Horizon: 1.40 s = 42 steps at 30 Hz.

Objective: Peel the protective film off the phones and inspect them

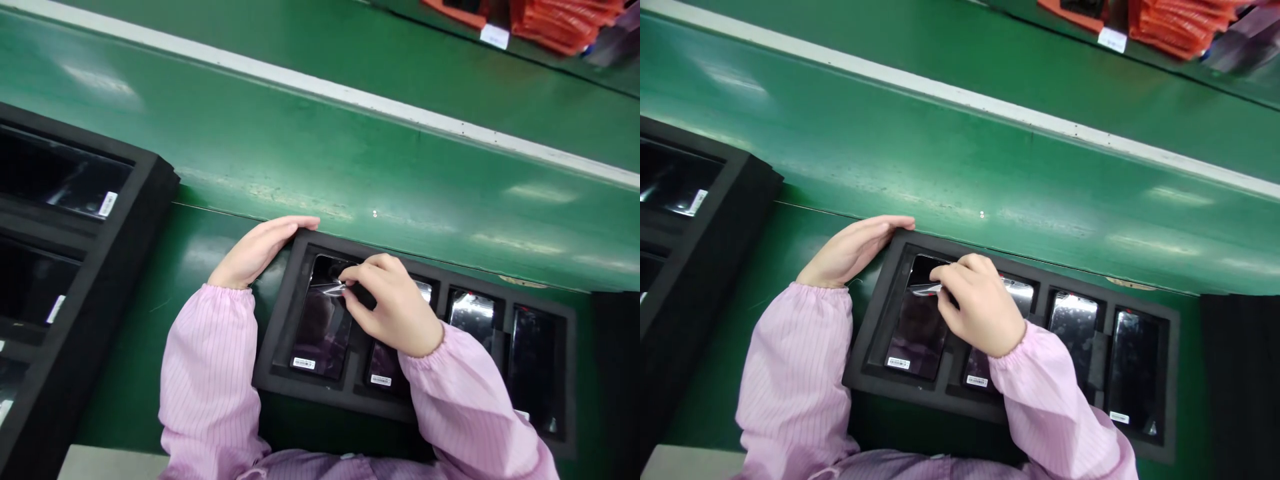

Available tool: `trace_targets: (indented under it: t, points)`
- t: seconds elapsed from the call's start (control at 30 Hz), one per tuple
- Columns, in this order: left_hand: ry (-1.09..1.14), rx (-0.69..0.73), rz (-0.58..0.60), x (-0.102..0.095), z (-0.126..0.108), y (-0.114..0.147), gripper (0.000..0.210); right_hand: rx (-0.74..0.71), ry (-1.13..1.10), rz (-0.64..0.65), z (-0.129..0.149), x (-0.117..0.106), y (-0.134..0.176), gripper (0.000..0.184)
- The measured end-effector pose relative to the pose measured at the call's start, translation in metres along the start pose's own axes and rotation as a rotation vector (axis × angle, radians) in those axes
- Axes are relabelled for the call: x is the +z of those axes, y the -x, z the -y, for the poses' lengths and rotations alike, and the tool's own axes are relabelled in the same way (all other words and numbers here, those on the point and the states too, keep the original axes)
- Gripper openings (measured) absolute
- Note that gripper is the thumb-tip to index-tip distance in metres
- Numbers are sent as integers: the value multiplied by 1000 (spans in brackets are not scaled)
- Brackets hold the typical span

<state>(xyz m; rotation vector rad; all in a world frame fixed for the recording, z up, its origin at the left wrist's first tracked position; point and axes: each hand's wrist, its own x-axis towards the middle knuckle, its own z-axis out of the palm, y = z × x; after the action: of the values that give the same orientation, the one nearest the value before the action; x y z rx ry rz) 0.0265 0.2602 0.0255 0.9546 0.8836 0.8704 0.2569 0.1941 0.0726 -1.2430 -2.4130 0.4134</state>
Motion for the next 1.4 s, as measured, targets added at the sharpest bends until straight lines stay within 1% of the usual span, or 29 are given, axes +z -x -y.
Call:
trace_targets:
  t: [0.07,0.2,0.27,0.33,0.43,0.57,0.67,0.73,0.87,0.93,1.03,1.17,1.3,1.4]
  points:
    - [-27,0,13,0,-1,1,26,-59,10,-11,12,5,4,19]
    - [-46,-27,5,0,-2,2,37,-221,-114,54,35,22,15,27]
    - [-62,-50,-12,0,-2,2,40,-264,-158,72,43,31,20,30]
    - [-84,-40,-15,0,-2,3,38,-286,-192,59,46,40,24,31]
    - [-103,-17,-18,-1,-1,3,32,-286,-233,41,48,48,27,27]
    - [-109,-39,-36,-3,1,4,26,-291,-270,73,48,51,28,30]
    - [-116,-37,-34,-3,2,4,25,-303,-308,72,48,52,27,31]
    - [-115,-33,-32,-3,2,4,25,-324,-319,106,49,52,27,30]
    - [-100,-16,-38,-3,2,3,29,-372,-308,232,52,55,28,24]
    - [-97,-10,-41,-2,2,3,31,-385,-304,249,54,57,30,23]
    - [-97,-11,-46,-1,2,3,33,-387,-312,217,57,59,32,24]
    - [-72,-23,-61,0,1,4,35,-376,-339,137,58,57,32,24]
    - [-69,-47,-75,0,0,4,33,-326,-364,41,55,54,29,24]
    - [-78,-48,-84,0,0,4,32,-338,-350,2,55,54,27,25]
